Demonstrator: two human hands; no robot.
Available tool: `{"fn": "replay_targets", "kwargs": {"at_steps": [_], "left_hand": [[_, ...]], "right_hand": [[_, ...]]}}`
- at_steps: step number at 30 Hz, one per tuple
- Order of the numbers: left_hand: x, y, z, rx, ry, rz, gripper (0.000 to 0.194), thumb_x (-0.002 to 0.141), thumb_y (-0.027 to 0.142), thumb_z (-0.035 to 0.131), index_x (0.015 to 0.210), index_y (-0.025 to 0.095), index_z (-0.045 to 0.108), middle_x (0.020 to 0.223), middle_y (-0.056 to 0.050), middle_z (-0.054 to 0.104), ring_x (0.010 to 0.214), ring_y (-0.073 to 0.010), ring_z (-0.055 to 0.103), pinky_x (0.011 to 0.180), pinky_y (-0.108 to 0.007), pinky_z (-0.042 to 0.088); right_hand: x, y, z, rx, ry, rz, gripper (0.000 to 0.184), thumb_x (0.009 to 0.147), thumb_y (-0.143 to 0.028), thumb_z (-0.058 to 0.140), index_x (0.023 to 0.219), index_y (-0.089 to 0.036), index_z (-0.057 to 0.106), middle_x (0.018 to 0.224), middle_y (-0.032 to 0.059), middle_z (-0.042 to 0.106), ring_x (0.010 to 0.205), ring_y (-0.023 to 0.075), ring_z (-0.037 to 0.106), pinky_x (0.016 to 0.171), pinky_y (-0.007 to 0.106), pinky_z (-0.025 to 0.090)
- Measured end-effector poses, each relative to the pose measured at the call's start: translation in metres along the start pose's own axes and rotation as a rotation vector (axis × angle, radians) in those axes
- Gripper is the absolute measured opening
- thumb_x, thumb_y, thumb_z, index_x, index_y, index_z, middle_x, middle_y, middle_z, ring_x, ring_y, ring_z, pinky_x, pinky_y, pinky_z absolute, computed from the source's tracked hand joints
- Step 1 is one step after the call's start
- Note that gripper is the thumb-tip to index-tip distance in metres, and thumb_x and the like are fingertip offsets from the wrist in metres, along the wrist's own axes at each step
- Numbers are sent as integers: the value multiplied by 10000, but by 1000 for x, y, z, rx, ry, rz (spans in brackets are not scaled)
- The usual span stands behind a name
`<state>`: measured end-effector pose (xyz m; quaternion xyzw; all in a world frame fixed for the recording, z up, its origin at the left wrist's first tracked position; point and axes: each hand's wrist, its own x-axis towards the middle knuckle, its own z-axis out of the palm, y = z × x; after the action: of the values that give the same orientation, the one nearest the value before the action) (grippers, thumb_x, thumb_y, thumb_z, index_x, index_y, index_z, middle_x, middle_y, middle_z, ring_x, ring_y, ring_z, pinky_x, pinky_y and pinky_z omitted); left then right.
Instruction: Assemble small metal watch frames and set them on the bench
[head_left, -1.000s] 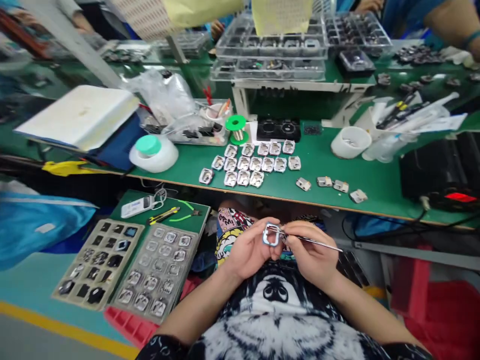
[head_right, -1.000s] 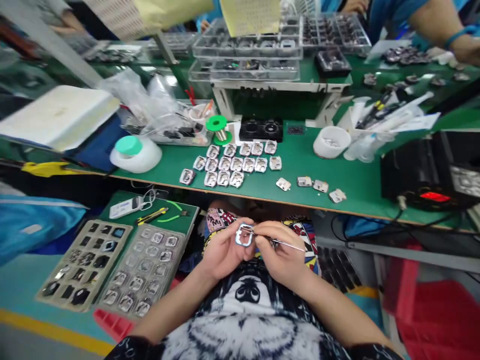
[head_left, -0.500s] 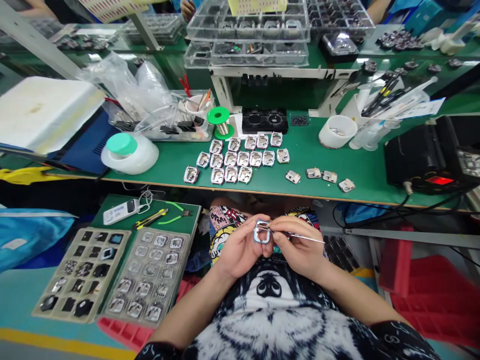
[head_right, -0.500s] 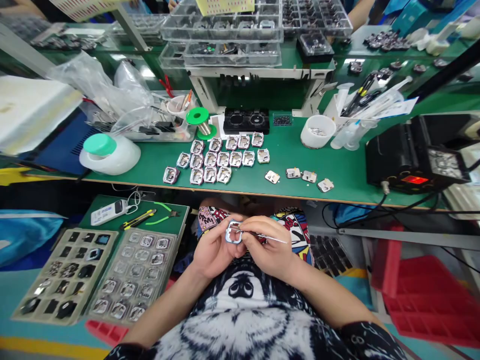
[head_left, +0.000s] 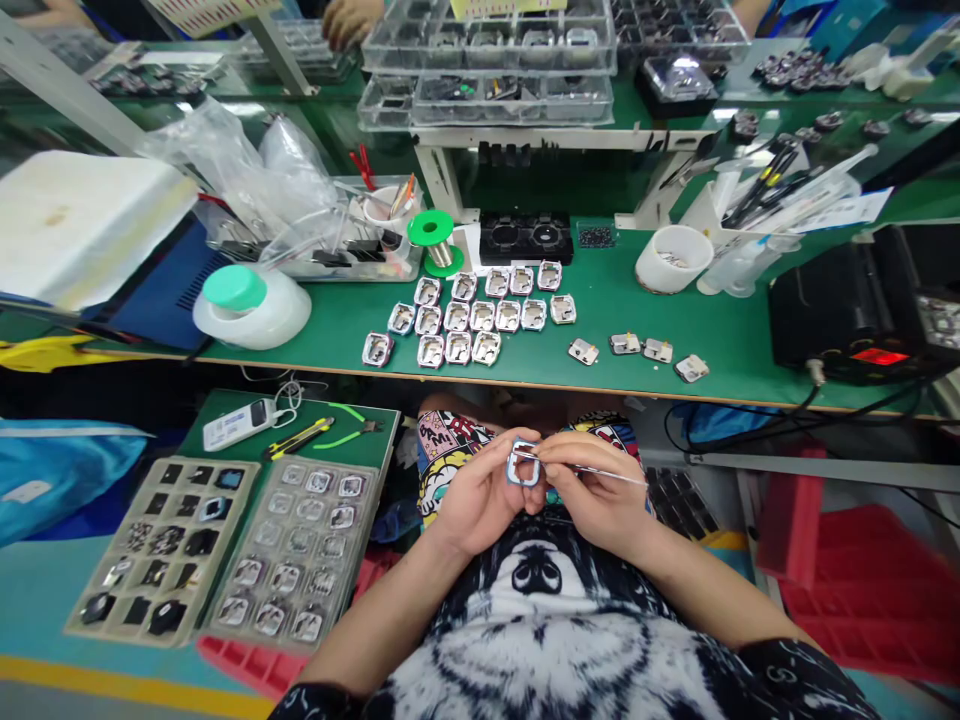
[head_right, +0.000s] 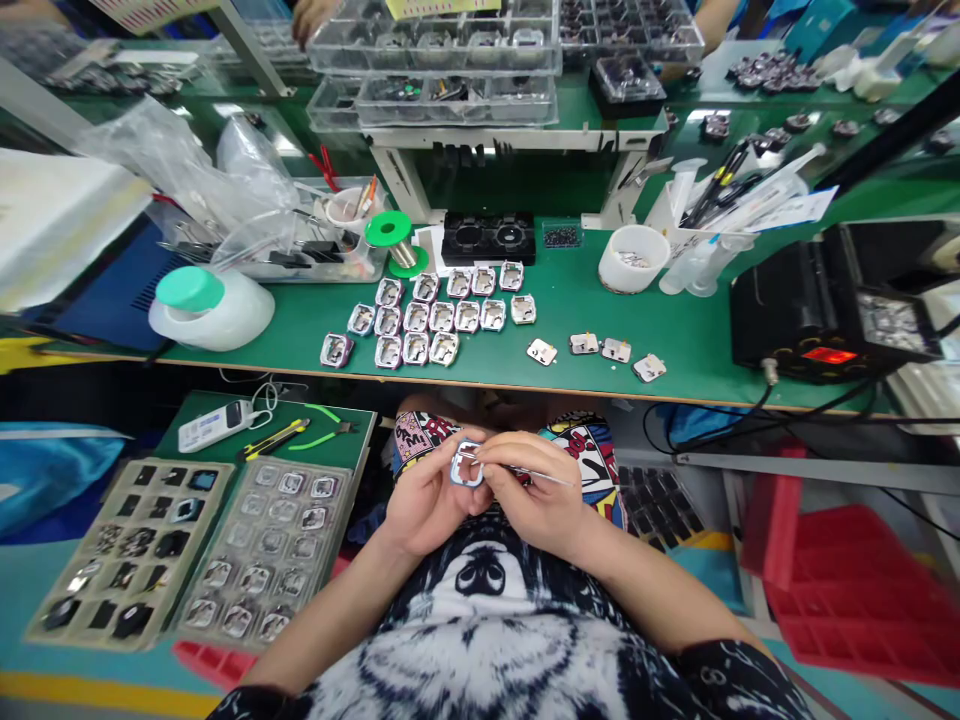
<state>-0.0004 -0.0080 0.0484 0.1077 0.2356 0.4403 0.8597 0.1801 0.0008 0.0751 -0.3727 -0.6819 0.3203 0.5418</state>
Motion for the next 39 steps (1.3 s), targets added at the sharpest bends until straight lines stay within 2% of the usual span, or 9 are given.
{"fn": "replay_targets", "kwargs": {"at_steps": [24, 30, 39], "left_hand": [[0, 1, 4, 25, -17, 11, 296, 1085, 358, 582, 1259, 158, 711, 817, -59, 662, 707, -221, 687, 601, -290, 550], [1, 3, 6, 37, 1, 8, 293, 1068, 374, 610, 1226, 146, 702, 899, -84, 706, 684, -215, 683, 592, -296, 542], [0, 4, 4, 7, 15, -4, 279, 1063, 347, 619, 1247, 161, 715, 849, -62, 689, 700, -219, 708, 591, -292, 570]], "right_hand": [[3, -5, -2, -33, 103, -10, 262, 938, -47, 714, 1074, -255, 798, 985, 48, 832, 915, 206, 796, 831, 352, 671], [2, -2, -4, -33, 147, 40, 211, 956, -101, 722, 1063, -262, 806, 998, 56, 832, 909, 224, 798, 809, 381, 678], [8, -7, -2, -19, 36, -1, 217, 930, -75, 736, 1051, -245, 795, 956, 52, 825, 882, 205, 793, 802, 348, 667]]}}
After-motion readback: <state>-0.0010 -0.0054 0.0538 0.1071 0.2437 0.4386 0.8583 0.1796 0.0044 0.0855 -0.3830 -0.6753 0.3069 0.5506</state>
